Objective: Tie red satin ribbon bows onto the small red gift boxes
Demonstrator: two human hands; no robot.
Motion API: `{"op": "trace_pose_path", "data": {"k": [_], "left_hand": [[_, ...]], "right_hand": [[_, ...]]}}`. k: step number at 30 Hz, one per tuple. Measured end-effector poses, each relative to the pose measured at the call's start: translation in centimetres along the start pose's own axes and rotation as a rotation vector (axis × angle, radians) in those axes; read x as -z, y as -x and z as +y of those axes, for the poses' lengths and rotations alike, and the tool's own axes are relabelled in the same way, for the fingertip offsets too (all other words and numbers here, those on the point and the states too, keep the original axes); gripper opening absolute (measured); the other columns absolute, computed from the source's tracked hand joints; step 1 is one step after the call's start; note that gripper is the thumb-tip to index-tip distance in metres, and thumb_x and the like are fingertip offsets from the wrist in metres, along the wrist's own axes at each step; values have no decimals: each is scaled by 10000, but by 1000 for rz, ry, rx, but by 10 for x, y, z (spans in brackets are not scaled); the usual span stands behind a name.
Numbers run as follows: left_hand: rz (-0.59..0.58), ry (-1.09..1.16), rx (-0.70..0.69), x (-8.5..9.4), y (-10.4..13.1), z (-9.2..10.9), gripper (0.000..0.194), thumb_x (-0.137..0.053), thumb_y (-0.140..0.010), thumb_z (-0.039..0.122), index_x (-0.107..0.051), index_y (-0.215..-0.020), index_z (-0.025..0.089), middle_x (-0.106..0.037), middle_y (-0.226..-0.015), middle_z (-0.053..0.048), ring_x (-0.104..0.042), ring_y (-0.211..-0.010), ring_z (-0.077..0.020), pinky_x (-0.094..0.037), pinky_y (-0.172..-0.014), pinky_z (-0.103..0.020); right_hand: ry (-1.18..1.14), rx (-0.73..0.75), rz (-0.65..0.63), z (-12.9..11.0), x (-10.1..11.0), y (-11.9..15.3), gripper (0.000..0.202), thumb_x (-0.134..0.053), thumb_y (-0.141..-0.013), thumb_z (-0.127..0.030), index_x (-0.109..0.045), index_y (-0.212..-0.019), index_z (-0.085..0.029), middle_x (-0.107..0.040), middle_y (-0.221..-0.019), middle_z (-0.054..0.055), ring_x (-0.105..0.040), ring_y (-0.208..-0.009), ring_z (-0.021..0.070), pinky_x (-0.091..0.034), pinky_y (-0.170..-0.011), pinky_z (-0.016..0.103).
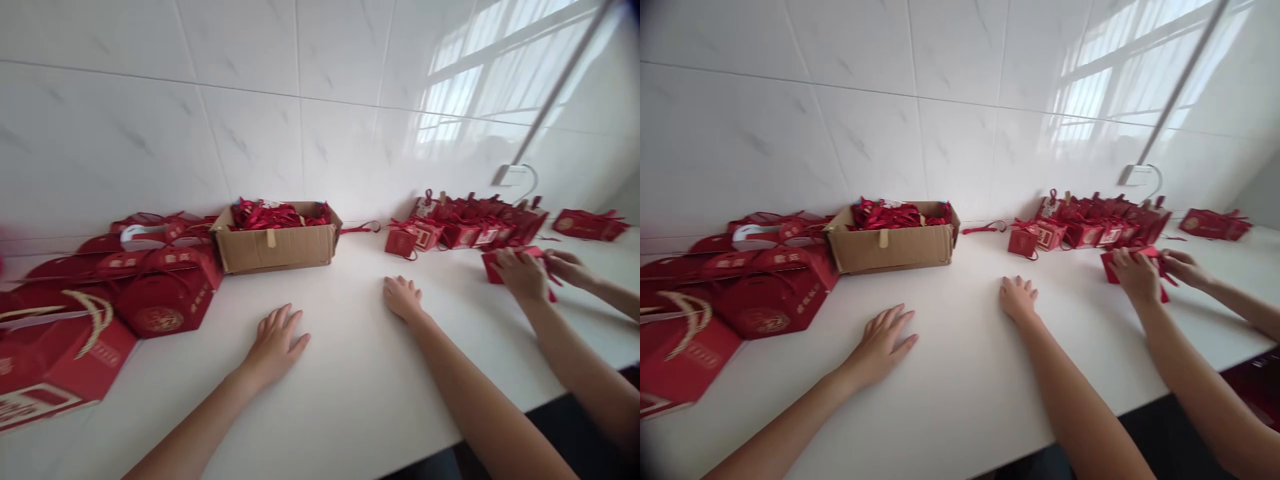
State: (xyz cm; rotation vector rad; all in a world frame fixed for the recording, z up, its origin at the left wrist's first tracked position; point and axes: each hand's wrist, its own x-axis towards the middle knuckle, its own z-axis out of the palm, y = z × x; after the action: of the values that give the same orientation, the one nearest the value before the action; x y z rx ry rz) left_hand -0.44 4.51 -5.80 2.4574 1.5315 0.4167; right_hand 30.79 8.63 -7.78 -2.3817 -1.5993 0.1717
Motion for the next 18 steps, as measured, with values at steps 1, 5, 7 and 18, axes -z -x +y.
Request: {"op": "trace_pose_path", "data": {"k": [1, 5, 7, 18], "left_hand": [[0, 3, -3, 1, 2, 1, 535, -365, -886, 471, -471, -1314, 169, -366, -1445, -160, -290, -1343, -313, -253, -1068, -502], [26, -5, 11, 0, 5, 1, 491, -373, -894, 451, -488, -1296, 195, -392, -1435, -141, -324, -1328, -301, -297, -1050, -501], [51, -15, 11, -2, 4, 1, 481, -369, -899, 433, -495, -1291, 183, -409, -1422, -145, -330, -1326, -296, -299, -1053, -508], [150, -198, -75, -25, -6, -27, 476, -414, -864, 417, -523, -1287, 227, -477, -1394, -95, -440, -1269, -291, -419, -976, -474]], "right_hand": [[-2, -5, 17, 0, 0, 0, 454, -303, -897, -325, -491, -1298, -224, -368, -1417, 151, -292, -1312, 377, -227, -1010, 572], [-28, -55, 103, 1, 1, -14, 432, -365, -863, -353, -574, -1198, -177, -496, -1275, 171, -421, -1186, 367, -333, -936, 516], [-35, -76, 153, 5, 2, -28, 407, -390, -853, -341, -601, -1145, -150, -537, -1197, 178, -457, -1130, 362, -359, -902, 492], [-14, 43, 297, 35, 5, -129, 497, -321, -923, -331, -339, -1384, -147, -422, -1379, 131, -343, -1259, 259, -291, -1001, 385]]}}
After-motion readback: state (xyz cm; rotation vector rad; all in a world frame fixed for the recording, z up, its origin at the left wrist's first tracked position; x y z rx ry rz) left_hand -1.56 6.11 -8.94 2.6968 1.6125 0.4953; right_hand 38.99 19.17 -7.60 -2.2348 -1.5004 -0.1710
